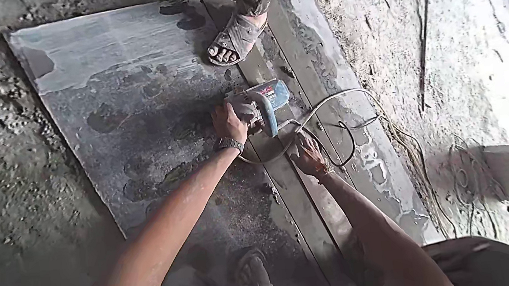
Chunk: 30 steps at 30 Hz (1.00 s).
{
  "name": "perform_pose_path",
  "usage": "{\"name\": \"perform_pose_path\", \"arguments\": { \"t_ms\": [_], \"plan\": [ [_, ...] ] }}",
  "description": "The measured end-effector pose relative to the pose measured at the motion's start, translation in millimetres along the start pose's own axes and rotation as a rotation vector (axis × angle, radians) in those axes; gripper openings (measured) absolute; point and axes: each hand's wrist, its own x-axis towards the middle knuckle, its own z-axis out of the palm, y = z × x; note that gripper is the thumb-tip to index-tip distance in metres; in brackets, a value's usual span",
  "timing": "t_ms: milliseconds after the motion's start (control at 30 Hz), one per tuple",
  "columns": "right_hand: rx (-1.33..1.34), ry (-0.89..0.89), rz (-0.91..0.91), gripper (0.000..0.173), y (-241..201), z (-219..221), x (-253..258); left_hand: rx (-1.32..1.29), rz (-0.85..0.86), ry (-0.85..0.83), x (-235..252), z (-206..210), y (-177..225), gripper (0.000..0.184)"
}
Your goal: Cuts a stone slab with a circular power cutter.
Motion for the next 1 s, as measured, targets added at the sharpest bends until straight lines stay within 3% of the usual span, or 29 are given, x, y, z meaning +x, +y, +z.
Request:
{"name": "perform_pose_path", "arguments": {
  "t_ms": [233,400,467,567,633,700,800,867,1000],
  "plan": [
    [0.024,-0.070,0.019,0.078,-14,-27,-5,0.050,-0.080,-0.073,2,-10,9,0.073],
    [0.048,0.031,0.028,0.082,-14,-18,-8,0.059,-0.130,-0.098,1,-14,19,0.070],
    [0.081,0.071,0.032,0.076,-19,-15,-9,0.065,-0.128,-0.093,0,-17,20,0.070],
    [0.275,0.236,0.252,0.048,-38,-22,-6,0.058,-0.113,-0.082,0,-17,23,0.071],
    [0.451,0.440,0.384,0.046,-62,-20,0,0.035,-0.127,-0.065,-1,-16,19,0.073],
    [0.556,0.672,0.264,0.053,-93,-25,3,-0.008,-0.135,-0.028,-4,-15,17,0.071],
    [0.673,0.819,0.000,0.070,-131,-54,12,-0.022,-0.110,0.070,-7,-10,22,0.055],
    [0.763,0.752,-0.007,0.072,-142,-68,24,-0.039,-0.097,0.120,-9,-9,28,0.050],
    [0.930,0.301,0.089,0.068,-133,-99,28,0.009,-0.009,0.241,-10,-2,30,0.047]
  ]
}}
